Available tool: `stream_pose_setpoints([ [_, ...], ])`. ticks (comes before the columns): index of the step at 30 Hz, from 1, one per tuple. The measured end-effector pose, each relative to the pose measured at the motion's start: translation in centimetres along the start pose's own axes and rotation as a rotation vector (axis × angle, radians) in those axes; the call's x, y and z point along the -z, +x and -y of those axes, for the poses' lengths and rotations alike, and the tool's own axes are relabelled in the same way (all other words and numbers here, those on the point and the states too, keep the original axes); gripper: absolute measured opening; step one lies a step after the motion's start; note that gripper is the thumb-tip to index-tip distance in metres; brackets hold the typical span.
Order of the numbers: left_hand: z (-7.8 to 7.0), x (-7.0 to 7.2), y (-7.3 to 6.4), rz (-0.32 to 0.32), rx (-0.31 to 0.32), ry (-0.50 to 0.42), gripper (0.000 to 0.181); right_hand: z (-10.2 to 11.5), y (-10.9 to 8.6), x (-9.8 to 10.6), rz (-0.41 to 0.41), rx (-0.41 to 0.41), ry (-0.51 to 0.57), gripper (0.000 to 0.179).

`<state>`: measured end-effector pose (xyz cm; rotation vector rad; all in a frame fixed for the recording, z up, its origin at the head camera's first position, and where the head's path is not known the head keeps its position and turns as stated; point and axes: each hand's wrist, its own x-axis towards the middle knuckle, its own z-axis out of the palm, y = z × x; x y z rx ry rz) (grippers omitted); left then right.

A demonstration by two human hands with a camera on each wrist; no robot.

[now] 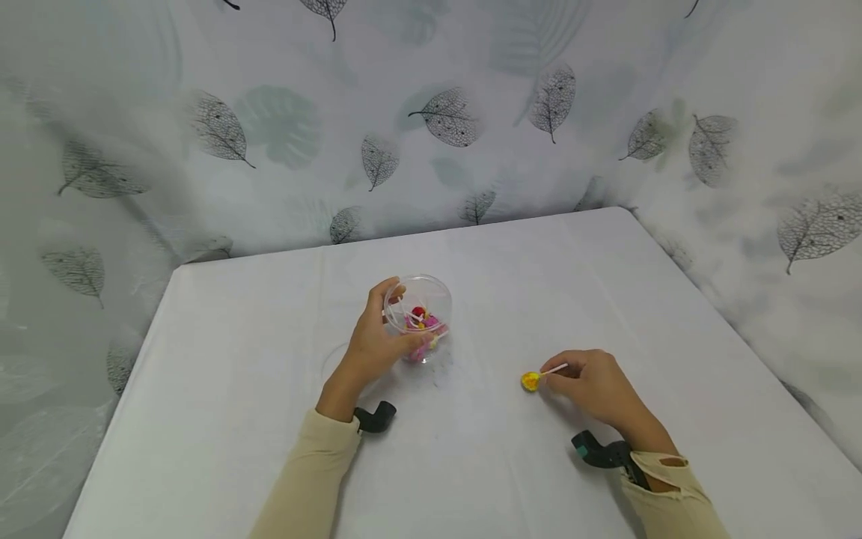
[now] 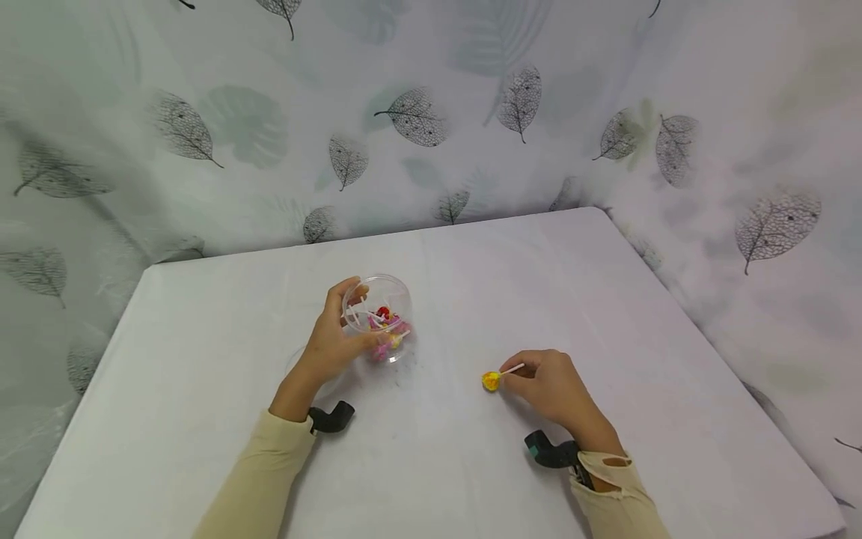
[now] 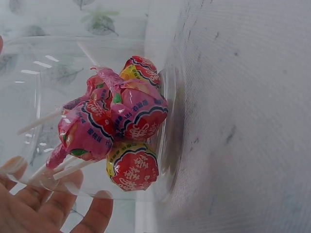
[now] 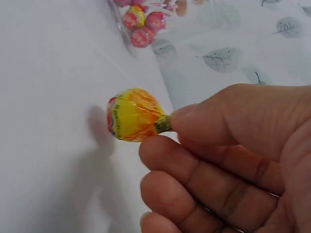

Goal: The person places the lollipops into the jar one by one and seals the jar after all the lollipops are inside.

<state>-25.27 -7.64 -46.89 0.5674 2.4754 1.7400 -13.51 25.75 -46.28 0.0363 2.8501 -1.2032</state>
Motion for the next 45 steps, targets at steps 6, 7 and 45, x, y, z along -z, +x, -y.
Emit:
stream_pose_setpoints([
  [6, -0.1, -0.1, 0.0, 0.003, 0.004, -0.003, 0.1, 0.5, 1.0, 0.0, -0.087, 0.003, 0.09, 0.008],
  [7, -0.1, -0.1, 0.0, 0.003, 0.004, -0.002, 0.1, 0.6, 1.2, 0.0, -0.103, 0.003, 0.104, 0.009],
  [45, -0.2, 0.2, -0.4, -0.012, 0.0, 0.024, 0.102, 5.6, 5.1, -0.3, -0.28, 0.137, 0.226, 0.017],
])
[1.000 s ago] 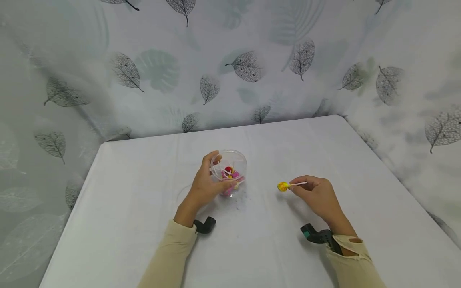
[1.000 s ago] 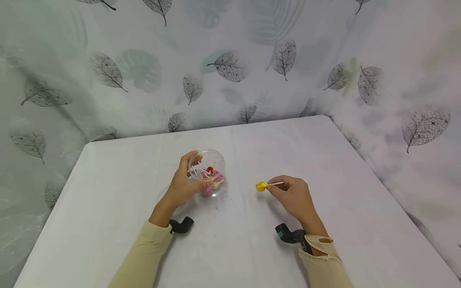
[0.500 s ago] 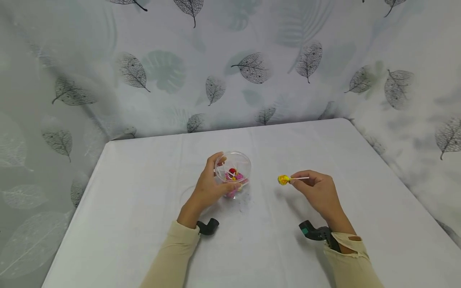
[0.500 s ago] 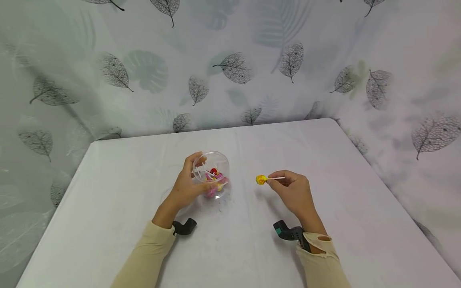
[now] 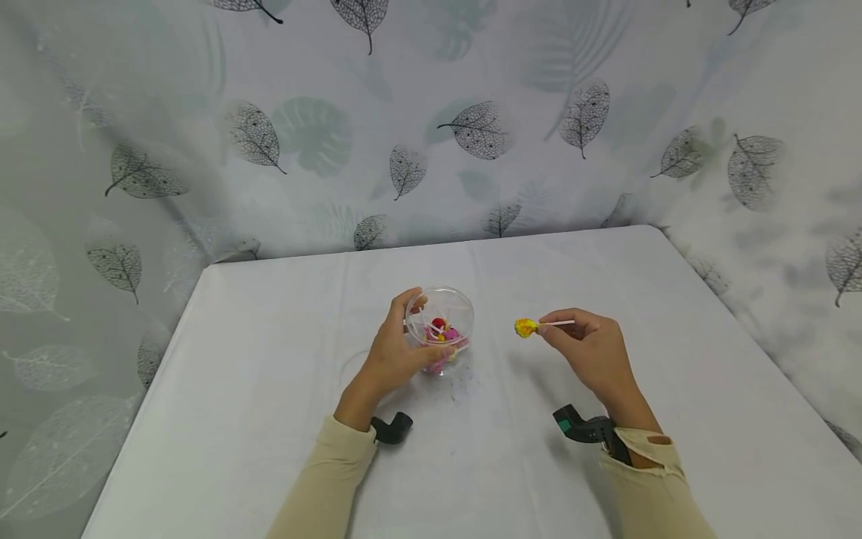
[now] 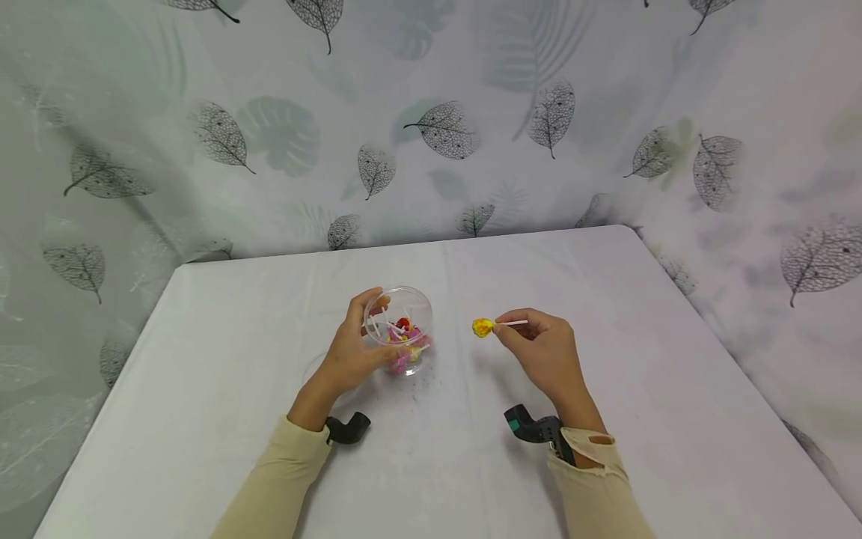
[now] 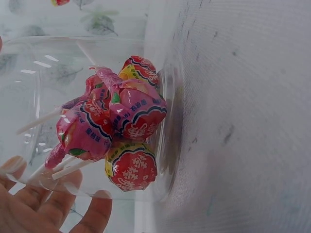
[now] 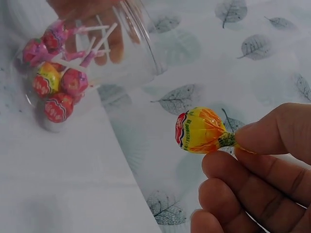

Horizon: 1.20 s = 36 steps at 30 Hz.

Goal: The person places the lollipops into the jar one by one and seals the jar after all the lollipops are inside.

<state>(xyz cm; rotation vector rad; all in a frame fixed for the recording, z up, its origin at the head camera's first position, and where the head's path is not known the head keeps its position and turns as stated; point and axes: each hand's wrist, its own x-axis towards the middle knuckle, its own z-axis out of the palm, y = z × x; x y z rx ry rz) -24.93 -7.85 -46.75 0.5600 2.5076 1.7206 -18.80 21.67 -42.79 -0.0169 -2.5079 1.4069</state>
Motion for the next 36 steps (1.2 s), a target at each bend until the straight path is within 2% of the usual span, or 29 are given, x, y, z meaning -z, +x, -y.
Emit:
stream_pose_setpoints([
  [11, 0.3, -0.1, 0.1, -0.011, -0.028, 0.022, 0.098, 1.3, 0.9, -0.4, 0.0, 0.01, 0.031, 0.019],
  [20, 0.0, -0.1, 0.2, 0.012, 0.009, -0.004, 0.102, 2.1, 1.5, -0.7, 0.001, 0.054, 0.059, 0.018],
  [29, 0.3, 0.0, 0.1, -0.015, -0.044, 0.022, 0.101, 3.6, 2.0, -1.0, -0.01, 0.093, 0.063, 0.02],
  [36, 0.4, -0.1, 0.1, -0.02, -0.045, 0.025, 0.102, 4.4, 2.4, -1.8, -0.015, 0.12, 0.093, 0.017],
])
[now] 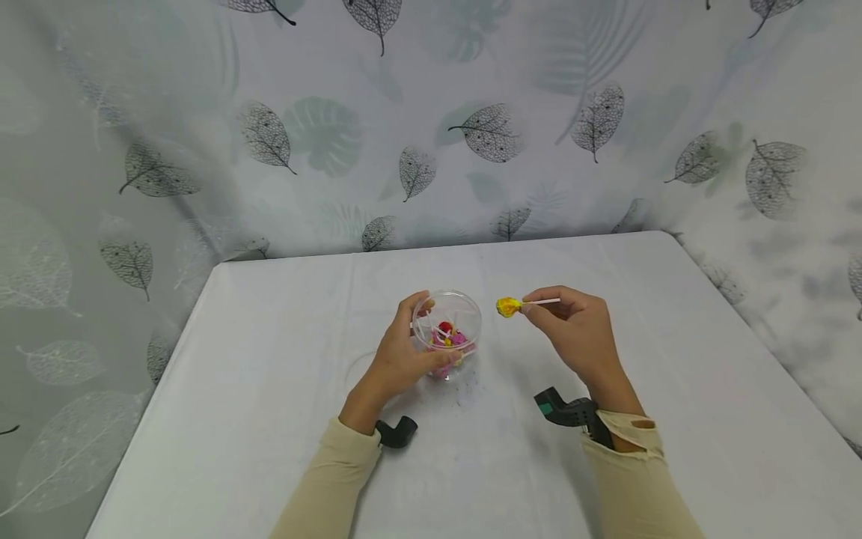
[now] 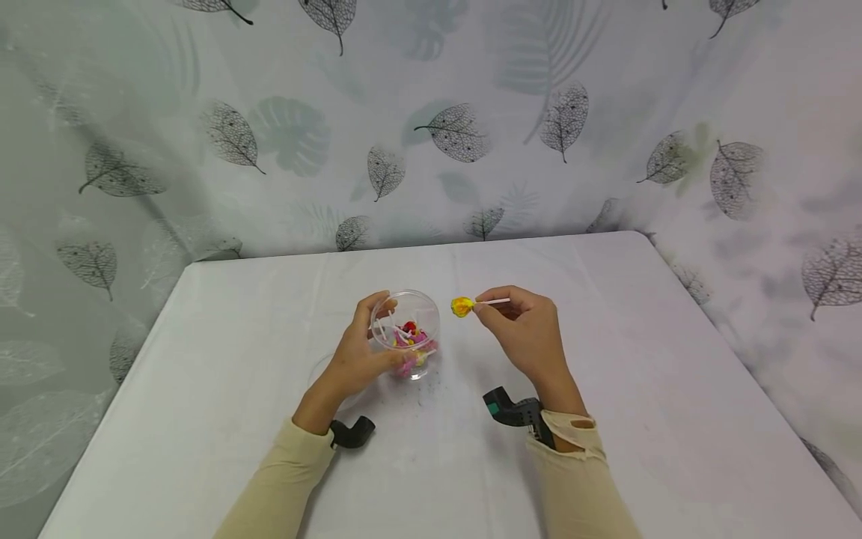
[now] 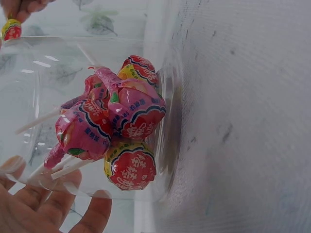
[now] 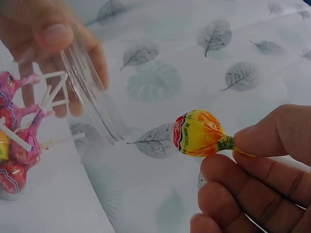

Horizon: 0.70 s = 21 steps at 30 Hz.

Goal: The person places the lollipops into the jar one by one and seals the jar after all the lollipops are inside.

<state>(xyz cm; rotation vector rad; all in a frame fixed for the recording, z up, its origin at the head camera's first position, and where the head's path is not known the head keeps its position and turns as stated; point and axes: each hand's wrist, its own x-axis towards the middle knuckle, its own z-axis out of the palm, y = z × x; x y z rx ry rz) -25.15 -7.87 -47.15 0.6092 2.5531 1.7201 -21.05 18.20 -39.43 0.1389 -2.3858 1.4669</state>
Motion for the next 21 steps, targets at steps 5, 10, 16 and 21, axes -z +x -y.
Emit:
stream_pose_setpoints([
  [5, -0.1, 0.0, 0.0, 0.004, 0.032, -0.01, 0.102, 0.3, 0.2, -0.5, 0.005, 0.007, 0.056, 0.015],
  [10, -0.2, 0.0, 0.0, 0.006, 0.057, -0.014, 0.103, 0.7, 0.4, -0.8, 0.004, 0.022, 0.06, 0.016],
  [16, -0.3, 0.0, -0.1, -0.001, 0.062, 0.01, 0.102, 1.0, 0.5, -1.2, 0.008, 0.029, 0.053, 0.016],
  [21, -0.2, 0.0, -0.2, -0.002, 0.043, 0.005, 0.101, 1.0, 0.6, -1.5, 0.009, 0.034, 0.057, 0.017],
])
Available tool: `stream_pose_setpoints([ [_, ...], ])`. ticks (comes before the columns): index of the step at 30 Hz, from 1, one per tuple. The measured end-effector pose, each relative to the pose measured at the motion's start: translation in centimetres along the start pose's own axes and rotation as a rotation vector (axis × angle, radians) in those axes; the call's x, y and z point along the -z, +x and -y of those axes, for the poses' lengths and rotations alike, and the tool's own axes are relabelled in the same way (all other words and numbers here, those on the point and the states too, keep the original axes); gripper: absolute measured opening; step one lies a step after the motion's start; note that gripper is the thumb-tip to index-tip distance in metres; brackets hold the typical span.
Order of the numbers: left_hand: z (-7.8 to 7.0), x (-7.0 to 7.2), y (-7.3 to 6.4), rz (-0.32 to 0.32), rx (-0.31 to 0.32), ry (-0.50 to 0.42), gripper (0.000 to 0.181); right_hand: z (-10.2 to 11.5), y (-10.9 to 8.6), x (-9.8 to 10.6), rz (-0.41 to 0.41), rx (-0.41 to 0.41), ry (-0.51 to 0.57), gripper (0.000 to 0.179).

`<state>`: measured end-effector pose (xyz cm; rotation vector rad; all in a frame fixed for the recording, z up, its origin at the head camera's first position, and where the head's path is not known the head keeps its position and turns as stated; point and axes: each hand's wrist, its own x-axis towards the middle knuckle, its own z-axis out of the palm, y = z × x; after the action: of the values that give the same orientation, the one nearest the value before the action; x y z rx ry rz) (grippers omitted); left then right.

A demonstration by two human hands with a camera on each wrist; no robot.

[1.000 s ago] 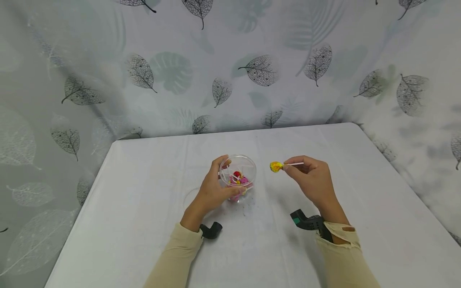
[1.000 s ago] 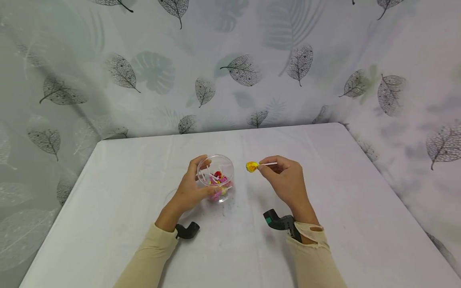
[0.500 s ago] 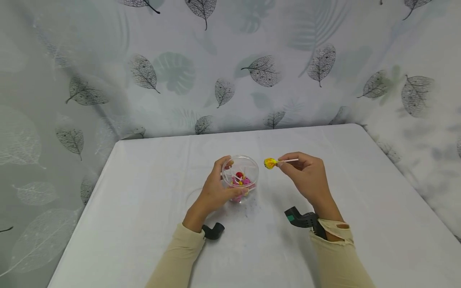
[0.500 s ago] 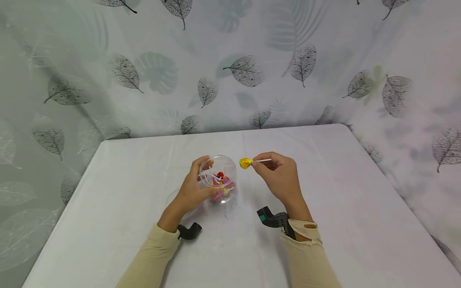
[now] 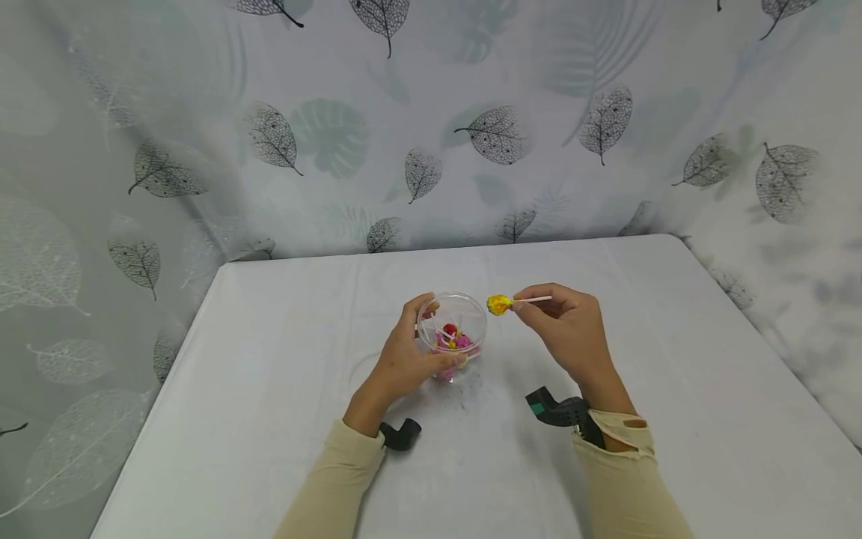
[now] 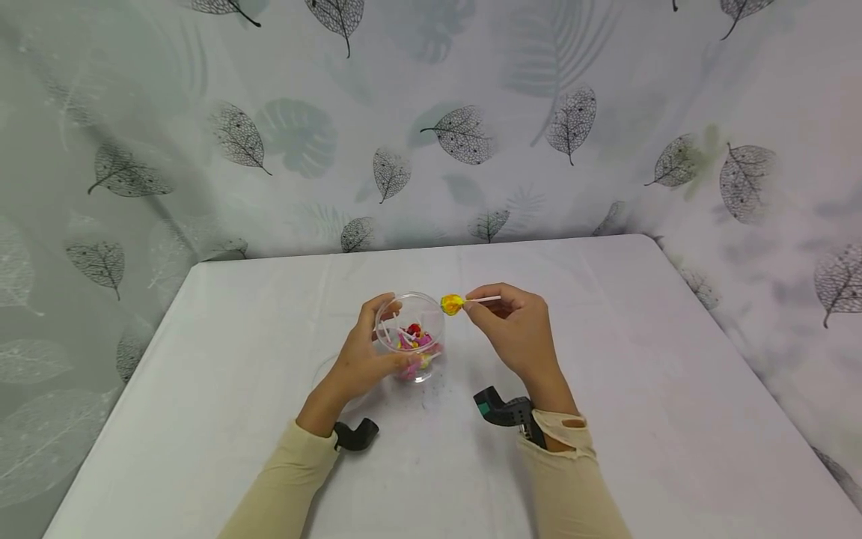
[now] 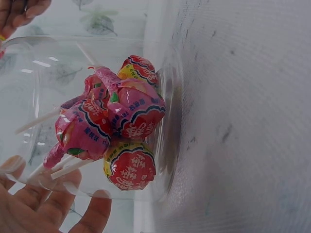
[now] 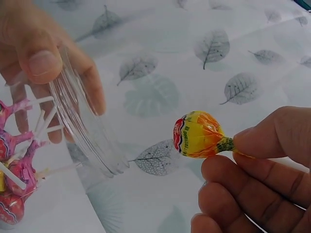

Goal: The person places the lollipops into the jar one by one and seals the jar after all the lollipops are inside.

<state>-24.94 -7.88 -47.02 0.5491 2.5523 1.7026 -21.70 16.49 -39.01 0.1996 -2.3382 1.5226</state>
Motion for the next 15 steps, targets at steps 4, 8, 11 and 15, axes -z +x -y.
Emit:
stream_pose_setpoints([
  [4, 0.01, -0.04, 0.0, 0.003, 0.002, -0.007, 0.101, 0.09, -0.1, -0.11, 0.004, 0.009, 0.014, 0.016],
  [8, 0.01, -0.05, 0.0, 0.006, -0.002, -0.011, 0.101, 0.01, -0.13, -0.38, 0.019, 0.015, 0.048, 0.014],
  [11, -0.02, -0.06, 0.01, 0.004, -0.004, -0.009, 0.1, 0.02, -0.21, -0.67, 0.027, 0.022, 0.06, 0.013],
  [15, -0.07, -0.11, 0.04, 0.001, 0.001, -0.005, 0.101, 0.08, -0.36, -0.99, 0.031, 0.031, 0.054, 0.011],
])
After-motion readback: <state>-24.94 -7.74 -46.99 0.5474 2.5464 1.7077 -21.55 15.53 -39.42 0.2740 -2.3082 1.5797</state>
